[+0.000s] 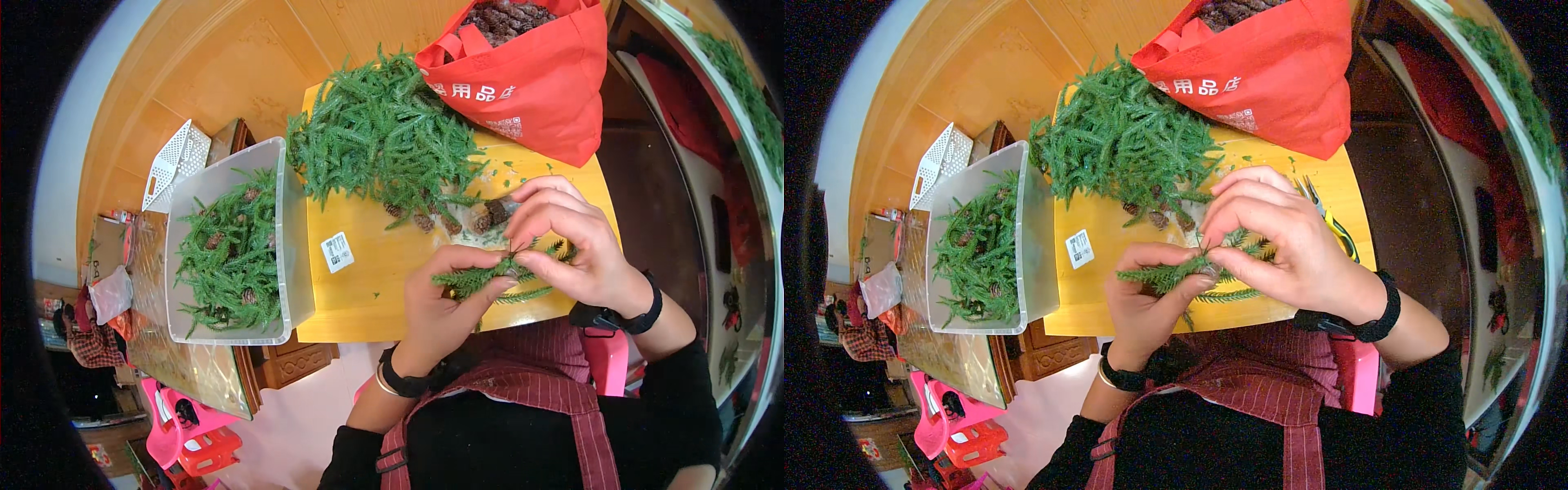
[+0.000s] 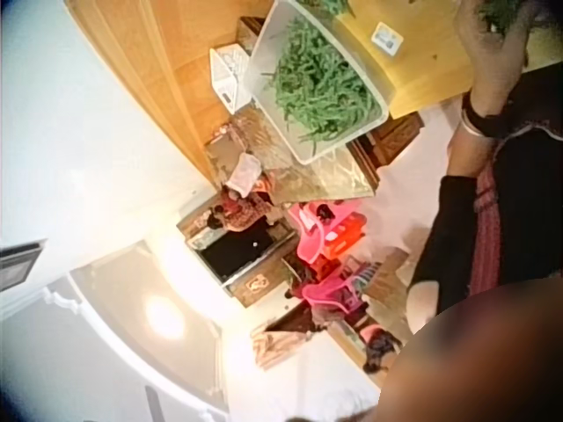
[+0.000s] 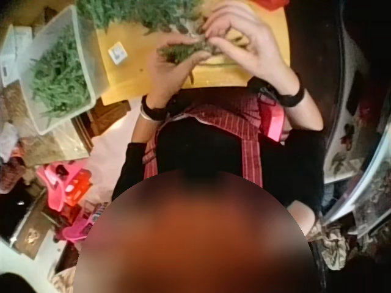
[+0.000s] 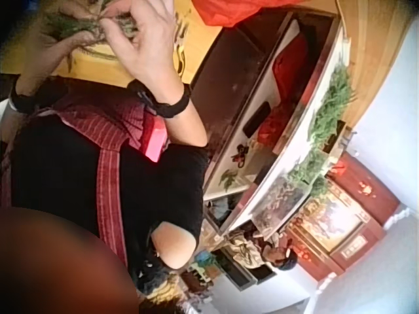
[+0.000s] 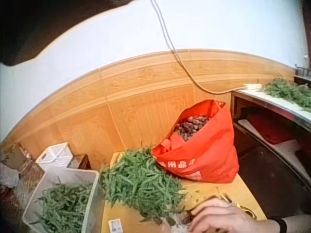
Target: Trimming and sorting green plant branches using a hand tool at a workbench.
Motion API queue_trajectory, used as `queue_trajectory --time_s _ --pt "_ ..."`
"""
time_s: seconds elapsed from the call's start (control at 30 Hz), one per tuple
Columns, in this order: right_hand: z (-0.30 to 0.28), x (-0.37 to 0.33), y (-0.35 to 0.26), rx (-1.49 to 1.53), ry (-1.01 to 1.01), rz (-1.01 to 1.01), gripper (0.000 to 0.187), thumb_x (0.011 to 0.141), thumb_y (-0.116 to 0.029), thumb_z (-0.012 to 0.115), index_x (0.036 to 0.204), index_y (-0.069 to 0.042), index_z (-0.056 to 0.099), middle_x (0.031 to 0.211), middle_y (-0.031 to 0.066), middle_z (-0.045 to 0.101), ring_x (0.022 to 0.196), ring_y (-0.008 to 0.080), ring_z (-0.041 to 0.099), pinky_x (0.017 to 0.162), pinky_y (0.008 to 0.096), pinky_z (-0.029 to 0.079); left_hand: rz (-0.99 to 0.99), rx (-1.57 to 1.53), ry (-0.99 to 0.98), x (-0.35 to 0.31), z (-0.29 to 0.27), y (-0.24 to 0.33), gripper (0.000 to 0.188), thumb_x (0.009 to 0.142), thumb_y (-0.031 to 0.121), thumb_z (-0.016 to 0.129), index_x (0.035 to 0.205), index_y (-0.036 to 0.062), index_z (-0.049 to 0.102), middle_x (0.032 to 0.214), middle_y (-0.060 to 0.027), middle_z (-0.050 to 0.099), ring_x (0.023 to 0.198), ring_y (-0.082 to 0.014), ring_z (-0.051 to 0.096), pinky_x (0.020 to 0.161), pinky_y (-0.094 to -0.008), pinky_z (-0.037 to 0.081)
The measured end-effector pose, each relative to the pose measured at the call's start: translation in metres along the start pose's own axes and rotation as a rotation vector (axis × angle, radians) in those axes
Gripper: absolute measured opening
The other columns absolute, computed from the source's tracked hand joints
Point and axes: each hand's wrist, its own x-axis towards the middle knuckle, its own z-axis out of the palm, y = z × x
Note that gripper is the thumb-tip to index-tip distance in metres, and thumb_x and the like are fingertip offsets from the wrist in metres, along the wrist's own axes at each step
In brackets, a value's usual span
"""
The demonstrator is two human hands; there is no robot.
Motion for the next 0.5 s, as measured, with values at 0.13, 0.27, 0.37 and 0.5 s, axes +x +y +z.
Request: queue_trajectory --time_s 0.13,0.27,0.37,0.5 --pt "-0.001 0.003 -0.003 0.005 0.012 -0.031 0.015 0.066 -0.008 0.067 0.076 -0.006 0.056 0.08 0.0049 0.059 0.091 0.0268 0.053 0.083 0.0369 0.039 -0.047 -0.05 0.002 -0.001 0.0 0.001 0.029 0.069 -0.002 0.071 0.092 0.0006 0.053 0.09 -0.0086 0.061 0.082 -0.012 0.058 0.072 -0.0244 0.048" --pt "-0.001 0.001 -0.008 -0.027 0.008 -0.01 0.012 0.066 -0.008 0.067 0.072 -0.006 0.057 0.081 0.0054 0.06 0.092 0.0273 0.052 0.083 0.0378 0.039 -0.022 0.01 0.016 -0.002 0.001 0.003 0.029 0.069 -0.002 0.071 0.092 0.0009 0.053 0.088 -0.0077 0.061 0.079 -0.0115 0.058 0.07 -0.0234 0.047" --pt "0.001 0.0 -0.018 -0.199 0.044 -0.035 0.013 0.063 -0.008 0.069 0.069 -0.007 0.058 0.08 0.0042 0.06 0.091 0.027 0.053 0.082 0.0377 0.04 0.036 0.083 0.035 -0.001 0.002 0.005 0.029 0.068 -0.002 0.071 0.091 0.0011 0.054 0.087 -0.0074 0.061 0.078 -0.0113 0.058 0.069 -0.023 0.047" --pt "0.002 -0.001 -0.021 -0.41 0.085 -0.193 0.014 0.059 -0.006 0.069 0.068 -0.008 0.059 0.081 0.0035 0.06 0.09 0.0264 0.053 0.078 0.0375 0.041 0.061 0.109 0.057 -0.002 0.002 0.004 0.029 0.068 -0.002 0.072 0.09 0.001 0.054 0.086 -0.0074 0.061 0.078 -0.0114 0.058 0.068 -0.0229 0.047"
